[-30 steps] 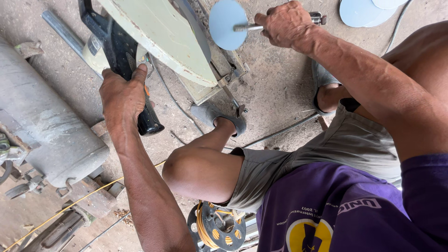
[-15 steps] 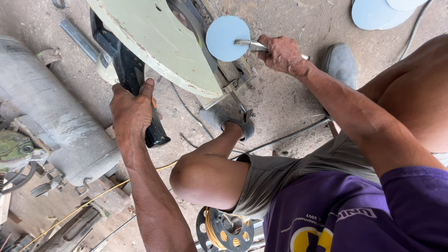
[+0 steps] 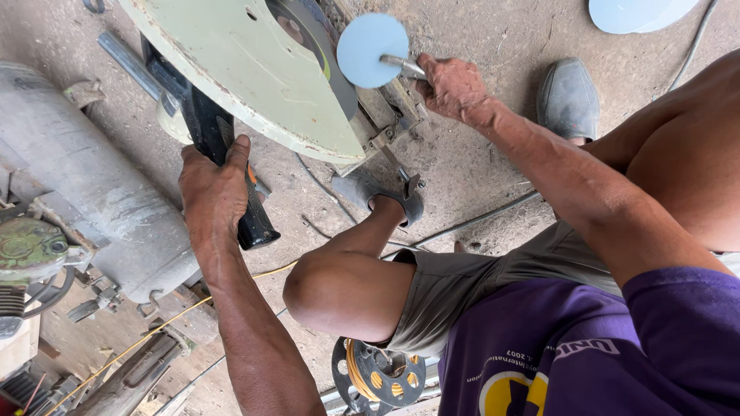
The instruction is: The person sits at a scroll saw, holding the machine handle with one hand while guiding light blue circular discs against the blade with pliers in the other hand. They cut each disc free from sheet material and set finished discs on the ground beside the machine.
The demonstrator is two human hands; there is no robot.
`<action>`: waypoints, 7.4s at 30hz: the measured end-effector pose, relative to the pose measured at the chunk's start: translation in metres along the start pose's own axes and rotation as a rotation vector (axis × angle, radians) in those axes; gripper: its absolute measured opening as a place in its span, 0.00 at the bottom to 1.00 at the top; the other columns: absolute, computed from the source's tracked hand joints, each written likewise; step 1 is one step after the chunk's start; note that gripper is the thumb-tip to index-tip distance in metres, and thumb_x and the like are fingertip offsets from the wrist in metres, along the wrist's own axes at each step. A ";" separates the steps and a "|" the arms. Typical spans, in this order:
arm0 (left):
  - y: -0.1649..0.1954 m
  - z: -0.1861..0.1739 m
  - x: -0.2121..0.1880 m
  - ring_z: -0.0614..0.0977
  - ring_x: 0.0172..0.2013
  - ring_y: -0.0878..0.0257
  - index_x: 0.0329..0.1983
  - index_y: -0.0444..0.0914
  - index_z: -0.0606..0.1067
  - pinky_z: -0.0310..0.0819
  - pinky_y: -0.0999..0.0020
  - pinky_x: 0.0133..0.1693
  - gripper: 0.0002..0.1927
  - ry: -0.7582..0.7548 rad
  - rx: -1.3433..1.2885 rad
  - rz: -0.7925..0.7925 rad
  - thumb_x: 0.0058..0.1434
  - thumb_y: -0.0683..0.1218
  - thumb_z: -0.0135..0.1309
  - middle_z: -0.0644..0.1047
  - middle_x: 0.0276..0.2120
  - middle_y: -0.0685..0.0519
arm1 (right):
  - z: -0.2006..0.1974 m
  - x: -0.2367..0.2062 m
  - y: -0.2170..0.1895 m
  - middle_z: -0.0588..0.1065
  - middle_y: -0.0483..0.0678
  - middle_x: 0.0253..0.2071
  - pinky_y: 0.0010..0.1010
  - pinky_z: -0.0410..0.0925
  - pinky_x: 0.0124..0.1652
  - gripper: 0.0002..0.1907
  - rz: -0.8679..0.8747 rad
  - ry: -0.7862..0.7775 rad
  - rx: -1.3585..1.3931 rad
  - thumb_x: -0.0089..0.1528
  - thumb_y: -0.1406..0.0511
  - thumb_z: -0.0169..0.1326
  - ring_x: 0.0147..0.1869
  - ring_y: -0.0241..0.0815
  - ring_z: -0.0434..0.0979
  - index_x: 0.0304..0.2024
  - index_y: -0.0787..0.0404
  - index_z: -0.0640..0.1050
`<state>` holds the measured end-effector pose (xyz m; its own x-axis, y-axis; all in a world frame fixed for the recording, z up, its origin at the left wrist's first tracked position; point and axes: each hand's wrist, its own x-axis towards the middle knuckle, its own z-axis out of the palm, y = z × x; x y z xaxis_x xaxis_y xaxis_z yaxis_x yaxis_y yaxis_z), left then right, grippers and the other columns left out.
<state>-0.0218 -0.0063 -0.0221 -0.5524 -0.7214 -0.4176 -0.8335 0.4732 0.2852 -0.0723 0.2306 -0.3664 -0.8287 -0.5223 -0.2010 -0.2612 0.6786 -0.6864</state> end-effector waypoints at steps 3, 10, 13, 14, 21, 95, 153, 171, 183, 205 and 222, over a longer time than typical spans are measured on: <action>-0.001 0.001 0.001 0.85 0.27 0.56 0.58 0.31 0.64 0.84 0.67 0.20 0.29 0.007 -0.025 -0.011 0.60 0.51 0.59 0.79 0.39 0.42 | -0.007 0.006 -0.003 0.75 0.51 0.28 0.35 0.71 0.20 0.11 -0.004 -0.062 -0.106 0.69 0.64 0.52 0.22 0.43 0.74 0.51 0.61 0.71; -0.002 0.000 0.002 0.82 0.19 0.57 0.55 0.29 0.65 0.80 0.65 0.17 0.28 -0.014 -0.043 0.000 0.62 0.52 0.59 0.79 0.33 0.41 | -0.019 0.028 -0.024 0.72 0.58 0.41 0.37 0.76 0.30 0.20 0.004 -0.195 -0.107 0.68 0.66 0.50 0.32 0.47 0.76 0.62 0.61 0.66; -0.002 -0.001 0.000 0.81 0.18 0.57 0.54 0.29 0.65 0.79 0.65 0.17 0.26 -0.024 -0.049 0.015 0.63 0.51 0.58 0.79 0.31 0.42 | -0.020 0.036 -0.030 0.70 0.59 0.44 0.37 0.77 0.34 0.20 0.017 -0.202 -0.102 0.68 0.66 0.52 0.35 0.47 0.76 0.61 0.63 0.67; -0.002 -0.002 0.000 0.82 0.18 0.57 0.54 0.29 0.65 0.79 0.66 0.17 0.26 -0.021 -0.041 0.011 0.63 0.52 0.58 0.79 0.30 0.43 | -0.020 0.036 -0.031 0.70 0.59 0.43 0.38 0.77 0.35 0.20 -0.025 -0.160 -0.111 0.67 0.66 0.53 0.35 0.47 0.76 0.60 0.64 0.67; -0.001 -0.003 -0.004 0.83 0.19 0.59 0.55 0.30 0.65 0.82 0.70 0.17 0.27 -0.017 -0.009 -0.006 0.62 0.53 0.57 0.79 0.30 0.44 | -0.015 0.019 -0.046 0.68 0.58 0.41 0.37 0.77 0.36 0.23 0.024 -0.225 -0.050 0.66 0.69 0.52 0.38 0.49 0.75 0.62 0.65 0.62; -0.009 -0.005 0.002 0.85 0.27 0.54 0.54 0.27 0.65 0.83 0.66 0.20 0.28 -0.020 -0.036 0.029 0.62 0.52 0.59 0.79 0.37 0.41 | -0.040 0.000 -0.045 0.65 0.40 0.24 0.24 0.62 0.24 0.16 0.538 -0.504 1.040 0.61 0.67 0.56 0.25 0.31 0.62 0.49 0.61 0.68; -0.007 -0.003 -0.007 0.86 0.26 0.56 0.56 0.30 0.65 0.84 0.69 0.20 0.29 0.004 -0.015 0.019 0.61 0.53 0.58 0.80 0.36 0.42 | -0.076 0.020 -0.021 0.77 0.53 0.29 0.38 0.71 0.41 0.45 -0.184 -0.115 -0.743 0.56 0.54 0.66 0.33 0.47 0.78 0.63 0.76 0.62; -0.008 -0.002 -0.007 0.87 0.27 0.56 0.58 0.30 0.65 0.85 0.71 0.20 0.30 0.017 0.008 0.022 0.61 0.54 0.57 0.79 0.39 0.41 | -0.093 0.005 -0.026 0.74 0.48 0.34 0.30 0.71 0.28 0.10 -0.350 0.117 -0.874 0.69 0.69 0.54 0.34 0.38 0.78 0.51 0.62 0.69; -0.009 -0.002 -0.007 0.85 0.23 0.55 0.59 0.30 0.64 0.83 0.68 0.20 0.31 -0.002 -0.017 -0.001 0.61 0.54 0.57 0.80 0.37 0.40 | -0.079 0.017 -0.005 0.77 0.49 0.32 0.34 0.68 0.30 0.15 0.065 -0.178 -0.138 0.69 0.56 0.56 0.27 0.38 0.71 0.52 0.56 0.76; -0.005 -0.003 -0.007 0.86 0.24 0.57 0.60 0.28 0.62 0.84 0.71 0.19 0.32 -0.007 -0.022 0.002 0.61 0.53 0.57 0.80 0.36 0.41 | -0.057 0.031 -0.025 0.74 0.49 0.34 0.24 0.64 0.18 0.11 0.059 -0.333 0.112 0.69 0.69 0.45 0.24 0.35 0.68 0.54 0.59 0.72; -0.007 -0.002 -0.007 0.85 0.23 0.55 0.59 0.29 0.63 0.82 0.71 0.18 0.31 -0.004 -0.030 0.003 0.61 0.53 0.57 0.79 0.36 0.40 | 0.005 0.018 -0.050 0.75 0.51 0.32 0.29 0.70 0.19 0.27 0.204 -0.157 0.108 0.68 0.64 0.46 0.23 0.40 0.73 0.68 0.62 0.61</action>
<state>-0.0126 -0.0059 -0.0193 -0.5550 -0.7180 -0.4202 -0.8313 0.4600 0.3119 -0.0722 0.1849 -0.3393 -0.7699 -0.4600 -0.4423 -0.0361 0.7234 -0.6895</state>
